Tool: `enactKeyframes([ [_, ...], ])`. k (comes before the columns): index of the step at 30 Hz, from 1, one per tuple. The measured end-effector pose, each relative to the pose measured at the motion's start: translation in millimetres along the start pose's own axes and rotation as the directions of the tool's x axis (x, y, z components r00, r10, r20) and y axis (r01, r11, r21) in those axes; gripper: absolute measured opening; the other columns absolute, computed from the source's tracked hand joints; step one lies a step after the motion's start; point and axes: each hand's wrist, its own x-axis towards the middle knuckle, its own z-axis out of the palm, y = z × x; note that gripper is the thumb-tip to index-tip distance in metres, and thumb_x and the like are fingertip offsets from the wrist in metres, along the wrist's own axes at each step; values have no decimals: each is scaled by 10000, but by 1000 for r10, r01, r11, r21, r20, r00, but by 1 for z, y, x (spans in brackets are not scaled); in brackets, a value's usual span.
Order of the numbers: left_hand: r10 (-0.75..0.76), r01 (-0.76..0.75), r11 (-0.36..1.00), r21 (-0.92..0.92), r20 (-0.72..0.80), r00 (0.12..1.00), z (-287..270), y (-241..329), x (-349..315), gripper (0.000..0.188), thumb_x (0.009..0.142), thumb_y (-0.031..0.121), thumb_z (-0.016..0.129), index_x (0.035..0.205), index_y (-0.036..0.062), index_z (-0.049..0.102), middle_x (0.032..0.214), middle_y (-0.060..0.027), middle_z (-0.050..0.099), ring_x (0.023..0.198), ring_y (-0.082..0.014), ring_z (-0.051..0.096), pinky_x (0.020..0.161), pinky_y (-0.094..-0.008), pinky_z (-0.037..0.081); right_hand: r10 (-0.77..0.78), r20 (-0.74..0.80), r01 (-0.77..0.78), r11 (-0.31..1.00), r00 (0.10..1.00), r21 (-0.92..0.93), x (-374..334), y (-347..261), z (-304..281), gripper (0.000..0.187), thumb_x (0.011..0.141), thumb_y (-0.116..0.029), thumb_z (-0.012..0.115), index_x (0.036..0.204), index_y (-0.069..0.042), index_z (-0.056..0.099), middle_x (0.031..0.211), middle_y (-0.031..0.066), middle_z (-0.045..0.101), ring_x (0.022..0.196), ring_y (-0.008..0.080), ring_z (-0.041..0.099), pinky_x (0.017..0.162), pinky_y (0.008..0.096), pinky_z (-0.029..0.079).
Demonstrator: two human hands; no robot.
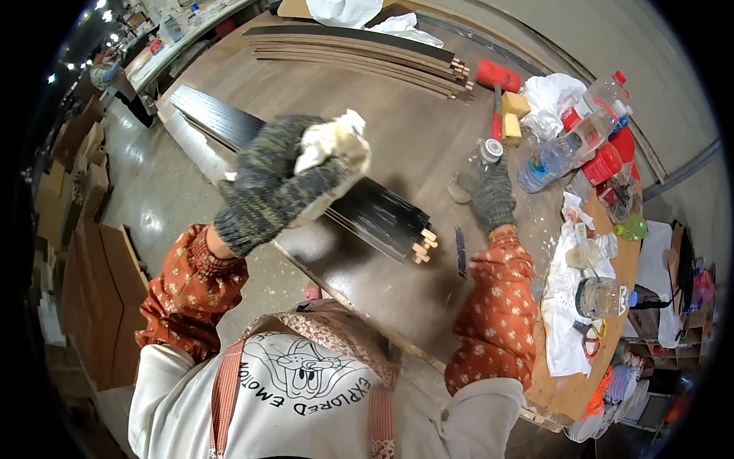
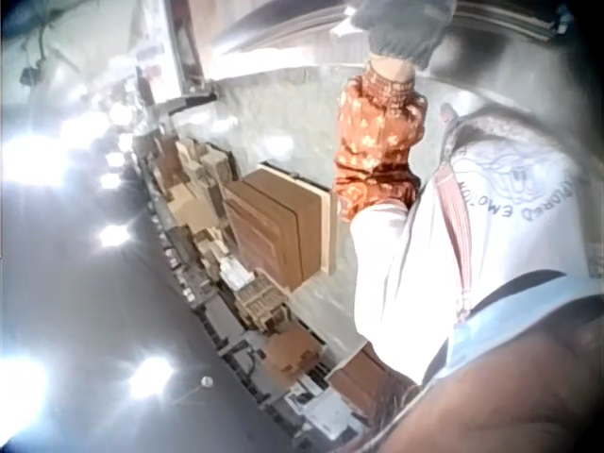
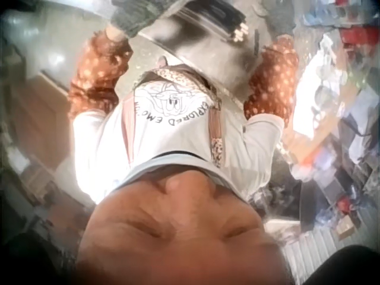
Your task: The person wipes dark wooden slats with a cloth, handling them individually from a stack and applying liquid from a bottle.
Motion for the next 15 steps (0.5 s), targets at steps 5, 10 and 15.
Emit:
enactKeyframes([
  [5,122,-259,841,475,300,946,-19,-20,9,313,882,325,631,1119,122,636,985,-168,622,885,-310,604,741,-419,497,89,-306,-56,992,948,117,-30,-90,-39,880,722,-137,776,1425,-5,264,1258,144,509,1173,274,504,990,353,440],
  [10,172,-292,922,255,408,897,-54,-48,10,415,867,221,632,1254,87,564,1168,-156,594,1005,-297,606,846,-357,494,-389,-167,332,898,906,-289,-68,-275,40,709,795,-200,693,1387,-21,346,1293,174,498,1224,309,467,1062,425,355],
  [15,-177,204,979,1,501,847,-124,-66,39,540,856,228,676,1311,1,493,1252,-167,568,1111,-266,591,972,-356,477,-190,-60,102,737,980,-668,-64,-279,133,604,823,-307,651,1306,-11,442,1273,179,511,1232,337,449,1081,463,309],
])
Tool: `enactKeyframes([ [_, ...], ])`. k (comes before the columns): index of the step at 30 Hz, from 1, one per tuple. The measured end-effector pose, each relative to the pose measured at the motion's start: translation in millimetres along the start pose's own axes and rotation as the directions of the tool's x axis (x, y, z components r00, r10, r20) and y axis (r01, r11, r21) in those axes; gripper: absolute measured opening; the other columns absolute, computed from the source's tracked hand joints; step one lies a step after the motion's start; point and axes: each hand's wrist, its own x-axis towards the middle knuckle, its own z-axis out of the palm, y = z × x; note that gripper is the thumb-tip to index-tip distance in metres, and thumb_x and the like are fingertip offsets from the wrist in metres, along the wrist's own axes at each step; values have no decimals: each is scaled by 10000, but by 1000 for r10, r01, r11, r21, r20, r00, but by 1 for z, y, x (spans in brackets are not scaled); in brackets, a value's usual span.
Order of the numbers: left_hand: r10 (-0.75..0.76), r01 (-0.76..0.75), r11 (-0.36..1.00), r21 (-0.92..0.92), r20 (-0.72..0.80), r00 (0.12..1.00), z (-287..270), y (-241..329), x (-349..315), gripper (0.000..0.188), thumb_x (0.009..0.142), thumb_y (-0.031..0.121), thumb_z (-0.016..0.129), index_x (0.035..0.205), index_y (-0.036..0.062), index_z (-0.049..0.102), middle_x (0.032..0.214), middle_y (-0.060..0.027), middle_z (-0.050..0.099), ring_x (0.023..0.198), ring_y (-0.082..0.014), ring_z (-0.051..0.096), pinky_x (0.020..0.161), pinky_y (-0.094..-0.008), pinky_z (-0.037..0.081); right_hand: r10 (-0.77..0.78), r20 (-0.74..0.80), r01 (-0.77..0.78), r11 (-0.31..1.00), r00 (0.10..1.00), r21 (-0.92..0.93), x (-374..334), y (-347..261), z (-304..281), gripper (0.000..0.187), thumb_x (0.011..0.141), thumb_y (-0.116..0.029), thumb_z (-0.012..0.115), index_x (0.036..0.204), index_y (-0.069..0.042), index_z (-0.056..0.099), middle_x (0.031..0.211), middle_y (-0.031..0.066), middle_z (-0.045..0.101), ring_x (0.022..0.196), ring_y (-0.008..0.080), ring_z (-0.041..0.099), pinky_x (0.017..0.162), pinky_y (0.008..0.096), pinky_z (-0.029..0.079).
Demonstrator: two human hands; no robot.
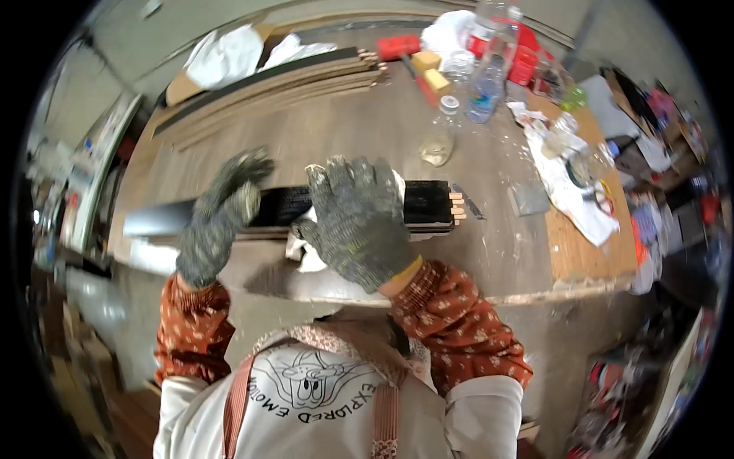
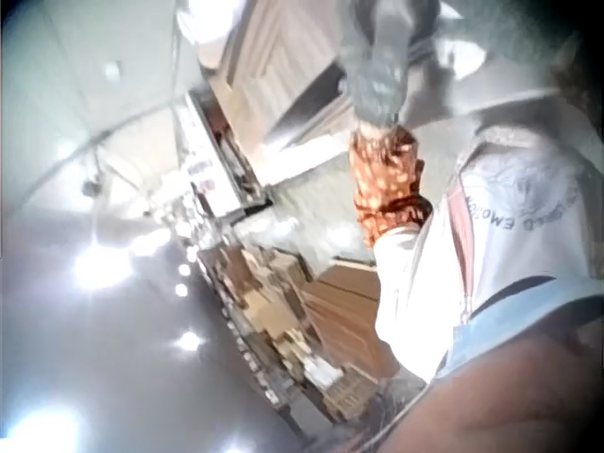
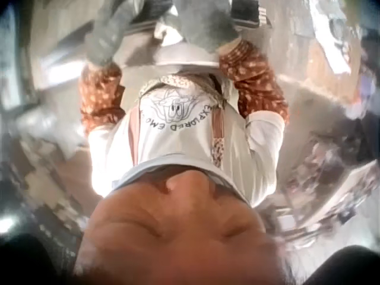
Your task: The person wipes dark wooden slats with a cloth, handling them individually from a stack and applying liquid from a bottle.
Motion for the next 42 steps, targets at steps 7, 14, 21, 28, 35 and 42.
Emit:
enactKeyframes([
  [7,144,-382,437,814,356,923,-35,-31,-18,805,786,534,632,1378,31,421,1183,-187,552,1044,-367,538,923,-467,416,-77,-119,28,930,990,-366,-14,14,31,437,854,-294,576,1188,-12,552,1144,171,567,1089,354,510,982,500,365],
  [14,147,-362,502,786,335,931,-42,-40,-18,751,829,494,594,1359,-8,421,1109,-210,553,983,-356,535,879,-466,419,844,-168,-855,519,510,9,-62,74,-66,395,864,-277,592,1128,16,575,1128,189,603,1026,304,587,882,390,466],
  [21,214,-396,498,772,333,918,-40,-40,-17,730,839,469,590,1354,-19,420,1108,-217,558,963,-351,542,868,-464,426,187,-268,-291,855,945,-429,0,-19,-15,378,821,-234,681,1067,23,555,1065,195,591,943,310,601,870,401,472],
  [28,217,-411,471,781,349,912,-38,-41,-18,719,849,476,578,1338,-30,432,1058,-198,575,929,-337,542,854,-459,426,160,-219,-267,695,963,-667,-9,-10,16,374,827,-374,608,918,-14,651,947,182,618,929,279,602,796,404,474],
  [35,256,-419,481,770,334,907,-38,-46,-18,718,845,482,588,1324,-33,442,1005,-188,571,888,-328,543,820,-456,430,406,21,-343,798,914,-495,27,-52,33,343,705,-325,691,906,-50,660,925,156,626,903,347,592,816,454,471],
  [42,213,-402,455,795,342,915,-38,-44,-19,738,845,494,582,1344,-28,429,1028,-204,560,924,-336,539,848,-456,422,371,-63,-369,867,927,-335,11,-31,7,344,769,-297,625,1009,-52,643,990,145,620,960,296,580,843,418,458],
])
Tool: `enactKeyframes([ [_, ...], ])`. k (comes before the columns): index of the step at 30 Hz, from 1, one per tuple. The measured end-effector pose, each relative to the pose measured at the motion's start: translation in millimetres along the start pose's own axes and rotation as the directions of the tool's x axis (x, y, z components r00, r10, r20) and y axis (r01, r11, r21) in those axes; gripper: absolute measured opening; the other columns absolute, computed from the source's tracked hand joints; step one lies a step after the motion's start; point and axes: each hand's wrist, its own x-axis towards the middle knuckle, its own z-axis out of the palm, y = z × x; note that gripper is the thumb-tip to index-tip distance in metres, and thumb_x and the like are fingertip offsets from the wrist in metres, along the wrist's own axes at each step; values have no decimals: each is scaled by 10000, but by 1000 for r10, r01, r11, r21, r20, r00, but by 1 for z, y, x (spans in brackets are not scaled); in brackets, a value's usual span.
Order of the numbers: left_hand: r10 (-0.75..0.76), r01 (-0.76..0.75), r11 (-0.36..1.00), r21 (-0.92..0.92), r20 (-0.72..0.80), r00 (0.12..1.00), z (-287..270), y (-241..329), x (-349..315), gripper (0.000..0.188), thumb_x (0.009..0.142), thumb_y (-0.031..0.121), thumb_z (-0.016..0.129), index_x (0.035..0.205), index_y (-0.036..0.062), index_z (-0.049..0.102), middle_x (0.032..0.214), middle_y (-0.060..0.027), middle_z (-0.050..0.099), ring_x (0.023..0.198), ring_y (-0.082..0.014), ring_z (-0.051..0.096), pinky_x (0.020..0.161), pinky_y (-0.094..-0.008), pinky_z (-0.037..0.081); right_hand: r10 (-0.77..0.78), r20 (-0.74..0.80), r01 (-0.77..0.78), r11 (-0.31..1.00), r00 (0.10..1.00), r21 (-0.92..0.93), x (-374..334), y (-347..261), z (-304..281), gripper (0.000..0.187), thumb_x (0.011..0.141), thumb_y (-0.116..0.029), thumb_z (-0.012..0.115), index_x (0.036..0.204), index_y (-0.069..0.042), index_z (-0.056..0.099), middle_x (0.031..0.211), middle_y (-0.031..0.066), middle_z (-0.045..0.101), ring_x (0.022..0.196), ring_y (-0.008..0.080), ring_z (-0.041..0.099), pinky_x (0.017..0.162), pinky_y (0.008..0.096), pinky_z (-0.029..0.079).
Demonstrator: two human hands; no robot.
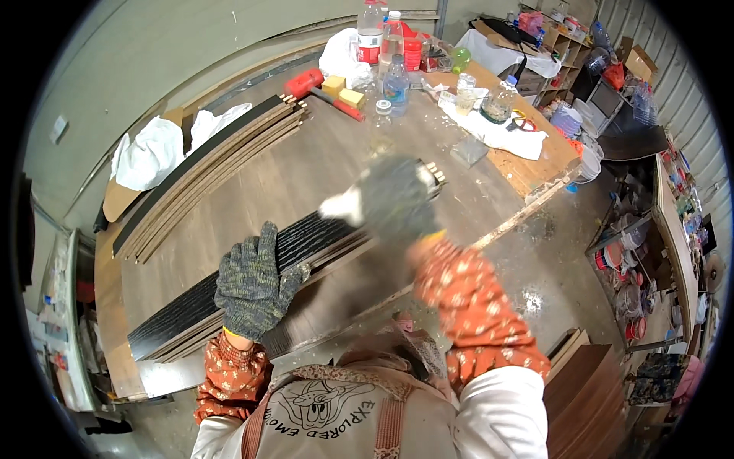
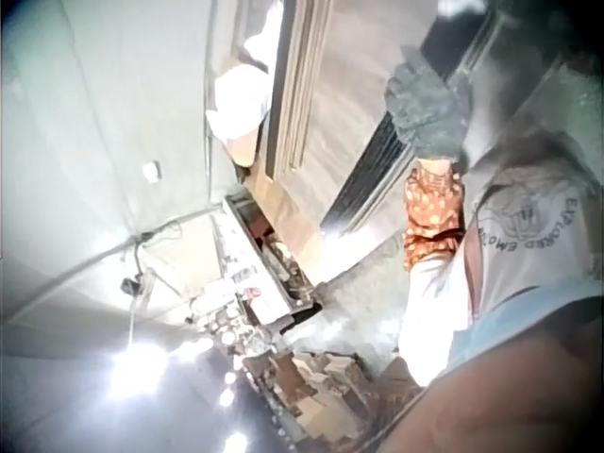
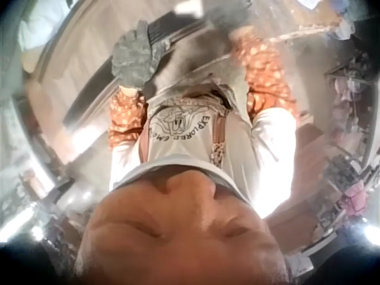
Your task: The person wipes dark wooden slats with a cloth, handling them individually from a stack and applying liquid from a bottle.
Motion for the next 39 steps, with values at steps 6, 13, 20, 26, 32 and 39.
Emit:
enactKeyframes([
  [6,-41,41,999,-14,34,999,-2,2,0,754,825,478,619,1349,-29,427,1074,-209,560,959,-350,539,875,-459,417,-229,-284,292,934,931,207,-12,1,23,402,750,-167,634,1120,-18,587,1159,159,559,1145,336,507,1012,435,387],
  [13,51,-52,999,-9,-62,997,-7,1,1,775,816,483,626,1361,-27,417,1122,-223,570,973,-373,546,888,-471,418,613,-109,-588,785,783,193,-77,212,11,560,791,-332,668,1267,-77,523,1250,159,551,1087,319,562,940,382,437],
  [20,-19,333,649,-684,423,906,-39,-23,89,538,850,175,720,1314,3,508,1213,-107,597,1118,-194,571,946,-314,477,412,-142,-222,713,900,665,-76,209,60,361,808,-268,602,1151,-156,598,1042,62,626,941,249,578,856,430,436],
  [26,1,247,844,-476,462,887,62,15,246,879,719,411,804,1382,7,390,1321,-177,512,1205,-261,512,1019,-355,416,173,224,21,-833,959,554,-60,225,96,370,899,-385,581,1094,-71,562,1019,54,587,988,232,552,831,379,479],
  [32,123,165,680,-714,333,935,189,35,303,983,678,424,833,1412,27,315,1346,-170,484,1233,-276,483,1042,-364,398,-247,124,-98,-724,961,-682,-25,229,105,168,886,-121,580,740,-171,513,535,-62,394,418,68,360,401,228,349],
  [39,136,187,611,-769,335,932,178,84,324,627,715,311,804,1227,88,519,1130,-112,597,1037,-292,589,922,-408,476,-213,-101,-223,-690,972,-689,-6,248,141,71,894,-133,574,824,-133,563,596,-51,446,483,58,426,451,230,406],
])
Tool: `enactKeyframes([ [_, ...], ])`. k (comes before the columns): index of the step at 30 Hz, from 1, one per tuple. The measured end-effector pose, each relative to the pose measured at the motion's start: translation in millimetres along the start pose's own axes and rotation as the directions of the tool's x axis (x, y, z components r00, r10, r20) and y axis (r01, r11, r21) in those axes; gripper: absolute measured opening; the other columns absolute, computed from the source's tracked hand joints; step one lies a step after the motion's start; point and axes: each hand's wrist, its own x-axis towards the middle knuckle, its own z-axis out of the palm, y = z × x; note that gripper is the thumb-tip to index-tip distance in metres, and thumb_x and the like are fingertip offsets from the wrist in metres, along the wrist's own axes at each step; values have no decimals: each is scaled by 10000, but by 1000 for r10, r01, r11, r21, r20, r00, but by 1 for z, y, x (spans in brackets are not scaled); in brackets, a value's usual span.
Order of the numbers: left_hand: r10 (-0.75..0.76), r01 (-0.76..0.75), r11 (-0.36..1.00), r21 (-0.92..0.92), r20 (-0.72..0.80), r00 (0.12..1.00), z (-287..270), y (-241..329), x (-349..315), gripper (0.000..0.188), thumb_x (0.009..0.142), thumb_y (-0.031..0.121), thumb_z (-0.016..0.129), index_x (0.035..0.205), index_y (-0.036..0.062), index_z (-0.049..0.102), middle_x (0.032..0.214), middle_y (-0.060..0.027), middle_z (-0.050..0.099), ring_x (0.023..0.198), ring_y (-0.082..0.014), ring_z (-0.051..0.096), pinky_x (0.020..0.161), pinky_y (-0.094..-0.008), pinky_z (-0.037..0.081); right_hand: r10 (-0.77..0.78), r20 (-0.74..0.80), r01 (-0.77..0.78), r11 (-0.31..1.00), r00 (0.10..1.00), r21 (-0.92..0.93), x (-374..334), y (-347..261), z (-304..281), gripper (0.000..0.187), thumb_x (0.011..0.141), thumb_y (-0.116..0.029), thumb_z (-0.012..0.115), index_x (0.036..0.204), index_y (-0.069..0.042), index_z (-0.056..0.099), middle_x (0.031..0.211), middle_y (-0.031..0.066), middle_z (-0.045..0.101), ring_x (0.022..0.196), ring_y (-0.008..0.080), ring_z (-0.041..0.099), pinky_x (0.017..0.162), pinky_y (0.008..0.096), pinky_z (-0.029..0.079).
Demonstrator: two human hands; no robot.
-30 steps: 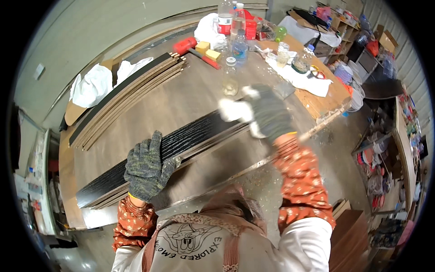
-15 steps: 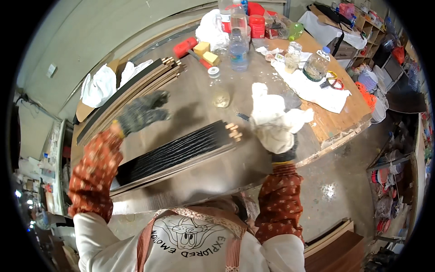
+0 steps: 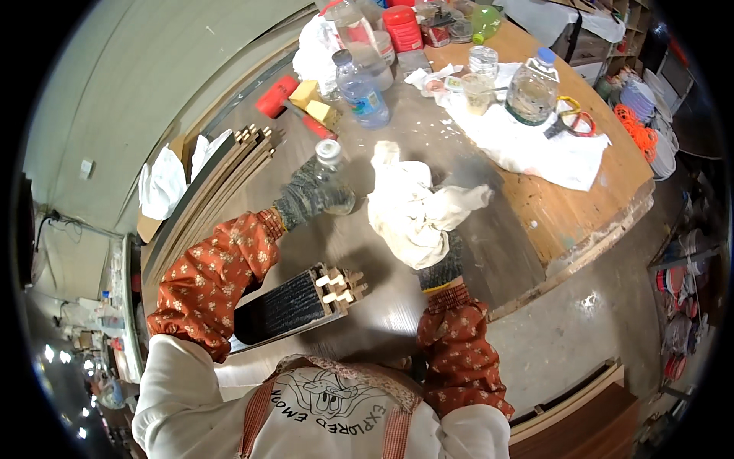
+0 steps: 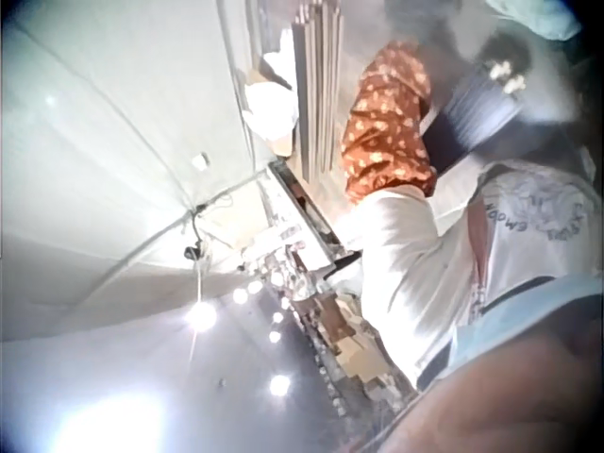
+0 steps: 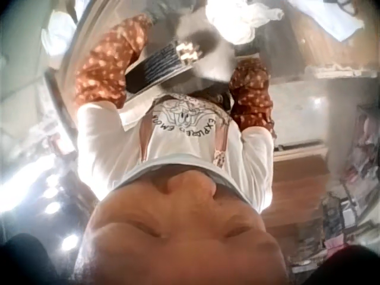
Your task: The person wipes dark wooden slats with a cloth, handling them individually from a stack and applying liquid from a bottle.
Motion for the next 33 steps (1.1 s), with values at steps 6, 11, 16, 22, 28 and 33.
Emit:
enactKeyframes([
  [6,-15,-179,575,798,230,973,-28,57,-39,754,721,461,738,1299,61,468,1249,-158,547,1134,-335,548,975,-451,434,-45,28,53,908,999,-416,17,-6,-22,74,900,-160,568,881,-90,562,682,-4,498,565,98,474,516,251,432],
  [11,387,-254,277,927,134,912,-34,52,-61,243,820,302,596,1019,176,659,891,-79,641,843,-264,614,754,-410,458,-67,-94,8,851,993,-526,29,9,-34,129,904,-184,565,916,-56,555,746,35,531,628,137,504,566,273,448],
  [16,478,-237,227,944,104,872,-32,57,-76,231,804,233,614,1016,162,675,875,-62,656,813,-260,628,741,-398,469,-44,-153,-61,784,987,-618,29,24,-34,191,908,-209,562,950,-23,548,810,75,564,690,176,534,616,296,464],
  [22,402,-130,327,936,-14,915,-47,89,-101,299,774,190,636,1067,134,657,867,-104,674,803,-283,652,667,-412,499,312,-338,-422,262,888,-868,46,40,3,267,913,-237,558,991,17,539,887,122,604,765,223,570,677,323,483],
  [28,492,-171,719,674,-320,809,-80,79,-157,436,775,247,667,1190,137,595,937,-98,675,761,-281,658,675,-384,535,-105,337,-165,-974,936,157,46,139,81,384,967,-191,486,1296,3,448,1195,131,583,1041,215,594,883,326,498],
  [33,392,-46,835,548,-534,749,-145,42,-290,377,836,212,685,1154,37,583,975,-85,667,824,-189,662,719,-279,553,-288,474,-330,-944,832,5,53,228,61,359,922,-156,581,1237,12,541,1095,133,640,976,228,631,832,335,529],
])
